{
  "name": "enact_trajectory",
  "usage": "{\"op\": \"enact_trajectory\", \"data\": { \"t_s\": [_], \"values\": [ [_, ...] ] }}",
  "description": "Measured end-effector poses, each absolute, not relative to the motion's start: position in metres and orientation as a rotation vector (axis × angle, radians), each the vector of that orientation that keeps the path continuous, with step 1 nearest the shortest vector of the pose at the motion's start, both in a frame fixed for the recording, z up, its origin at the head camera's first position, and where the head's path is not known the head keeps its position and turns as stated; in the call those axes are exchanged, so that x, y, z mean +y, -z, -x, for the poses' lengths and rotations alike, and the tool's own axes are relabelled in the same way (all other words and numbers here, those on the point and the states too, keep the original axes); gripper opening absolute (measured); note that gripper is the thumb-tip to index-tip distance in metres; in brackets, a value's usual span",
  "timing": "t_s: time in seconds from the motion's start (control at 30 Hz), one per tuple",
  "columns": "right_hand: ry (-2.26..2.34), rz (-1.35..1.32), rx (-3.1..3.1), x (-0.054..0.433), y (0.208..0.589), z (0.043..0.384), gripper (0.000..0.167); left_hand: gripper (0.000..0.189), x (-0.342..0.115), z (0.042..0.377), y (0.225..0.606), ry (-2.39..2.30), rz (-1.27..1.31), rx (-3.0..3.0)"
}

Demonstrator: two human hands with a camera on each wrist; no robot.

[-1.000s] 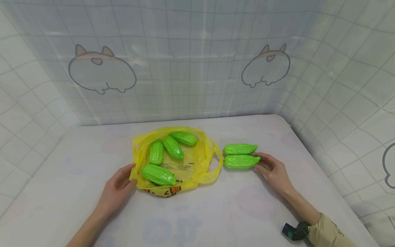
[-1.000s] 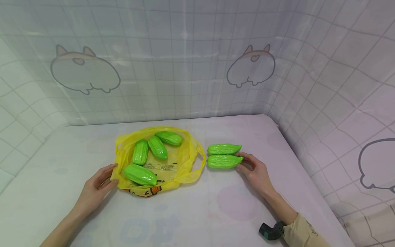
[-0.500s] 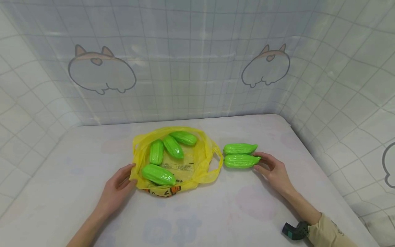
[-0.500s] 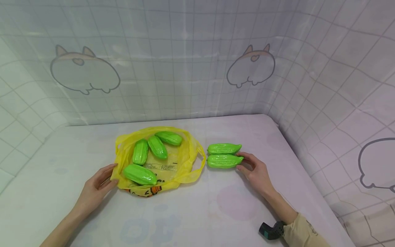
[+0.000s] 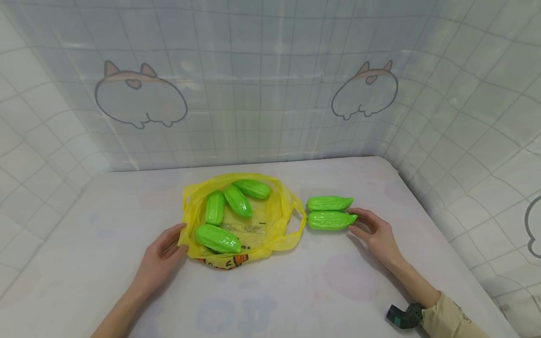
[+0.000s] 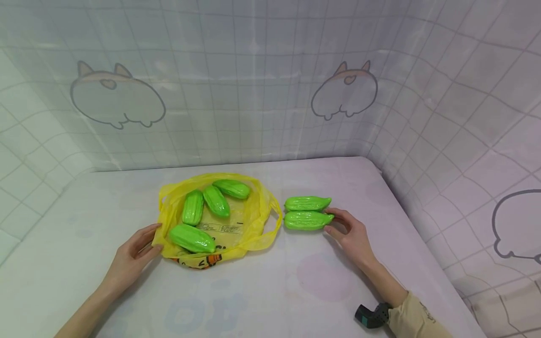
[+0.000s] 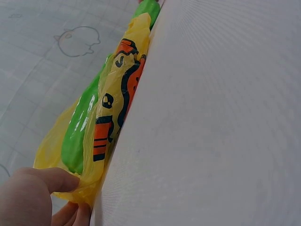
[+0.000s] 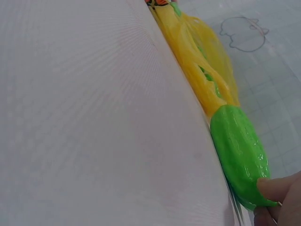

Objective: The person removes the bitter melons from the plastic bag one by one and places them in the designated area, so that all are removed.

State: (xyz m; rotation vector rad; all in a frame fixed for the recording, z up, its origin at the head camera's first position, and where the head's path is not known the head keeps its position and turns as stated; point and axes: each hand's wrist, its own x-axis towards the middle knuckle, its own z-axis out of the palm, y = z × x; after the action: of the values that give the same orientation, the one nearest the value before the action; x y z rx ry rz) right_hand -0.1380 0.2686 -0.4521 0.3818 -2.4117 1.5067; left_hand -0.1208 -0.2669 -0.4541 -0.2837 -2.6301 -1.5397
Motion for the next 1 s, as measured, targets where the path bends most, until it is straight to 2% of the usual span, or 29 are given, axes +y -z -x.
{"op": "enact_trajectory", "data": {
  "t_s": [0.2, 0.47, 1.0],
  "values": [
    [-1.525, -0.319, -2.296, 0.268, 0.45, 0.136, 0.042, 0.05, -0.267, 0.121, 0.455, 1.538, 0.284, -2.626],
    [-1.552, -0.32, -2.102, 0.264, 0.447, 0.133, 0.046, 0.05, -0.266, 0.121, 0.454, 1.545, 0.287, -2.624],
    [-1.503, -0.654, -1.907, 0.213, 0.448, 0.128, 0.049, 0.051, -0.268, 0.122, 0.457, 1.52, 0.267, -2.638]
  ]
}}
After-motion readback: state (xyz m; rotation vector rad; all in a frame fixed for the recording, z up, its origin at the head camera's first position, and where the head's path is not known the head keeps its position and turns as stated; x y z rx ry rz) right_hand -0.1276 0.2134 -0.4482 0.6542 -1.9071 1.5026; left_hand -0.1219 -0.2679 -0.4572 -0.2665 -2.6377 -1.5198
